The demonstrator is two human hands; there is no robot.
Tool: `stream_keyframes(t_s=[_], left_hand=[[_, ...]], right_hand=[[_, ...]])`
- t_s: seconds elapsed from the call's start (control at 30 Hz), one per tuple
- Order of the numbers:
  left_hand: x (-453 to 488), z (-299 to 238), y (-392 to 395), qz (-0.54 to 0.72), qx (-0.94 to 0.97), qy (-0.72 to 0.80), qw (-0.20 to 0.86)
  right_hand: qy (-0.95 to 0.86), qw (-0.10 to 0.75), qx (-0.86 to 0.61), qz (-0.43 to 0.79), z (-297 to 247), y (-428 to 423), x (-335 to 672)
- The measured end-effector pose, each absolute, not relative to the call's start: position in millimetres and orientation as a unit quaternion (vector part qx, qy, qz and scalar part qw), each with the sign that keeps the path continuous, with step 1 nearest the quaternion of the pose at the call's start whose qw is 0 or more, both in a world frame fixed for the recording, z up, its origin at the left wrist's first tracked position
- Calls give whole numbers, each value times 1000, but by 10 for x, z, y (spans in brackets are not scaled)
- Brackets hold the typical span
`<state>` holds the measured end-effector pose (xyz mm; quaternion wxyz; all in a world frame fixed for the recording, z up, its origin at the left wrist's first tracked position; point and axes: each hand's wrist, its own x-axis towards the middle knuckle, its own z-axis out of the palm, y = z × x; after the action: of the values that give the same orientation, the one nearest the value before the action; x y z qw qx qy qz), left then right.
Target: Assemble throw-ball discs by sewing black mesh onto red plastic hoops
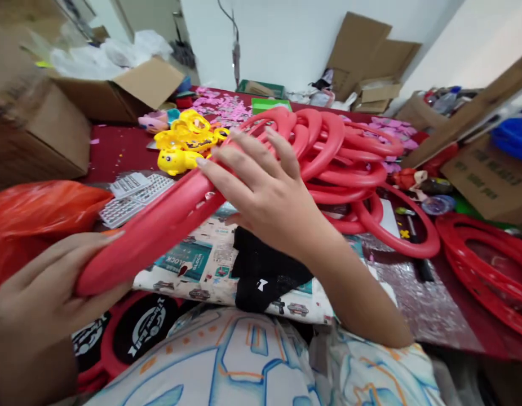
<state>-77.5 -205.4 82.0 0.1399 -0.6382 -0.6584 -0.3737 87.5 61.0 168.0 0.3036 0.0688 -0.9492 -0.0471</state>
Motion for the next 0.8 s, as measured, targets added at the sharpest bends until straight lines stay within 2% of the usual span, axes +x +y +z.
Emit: stream_keyframes(t_s=[0.07, 0.13, 0.3, 0.43, 0.53, 0.67, 0.8], left_hand=[[-795, 861, -2098, -337, -667, -656, 104], [-831, 886, -2104, -319, -678, -657, 89], [-1033, 886, -2001, -237, -721, -639, 123], [-1026, 966, -1877, -169, -713, -669, 123], [-834, 1118, -1723, -178, -701, -670, 167], [-635, 1286, -1513, -154, -705, -635, 276], [-684, 1299, -1505, -134, -716, -620, 293]], right_hand=[[-969, 228, 92, -36, 1729, 693, 899], [-971, 201, 119, -50, 1696, 703, 913], [-955, 217, 156, -127, 1526, 633, 952], [-956, 219, 149, -130, 1474, 598, 901], [-956, 222, 145, -128, 1471, 519, 812], [-953, 244, 155, -97, 1449, 434, 745], [-964, 227, 137, -13, 1381, 539, 789]])
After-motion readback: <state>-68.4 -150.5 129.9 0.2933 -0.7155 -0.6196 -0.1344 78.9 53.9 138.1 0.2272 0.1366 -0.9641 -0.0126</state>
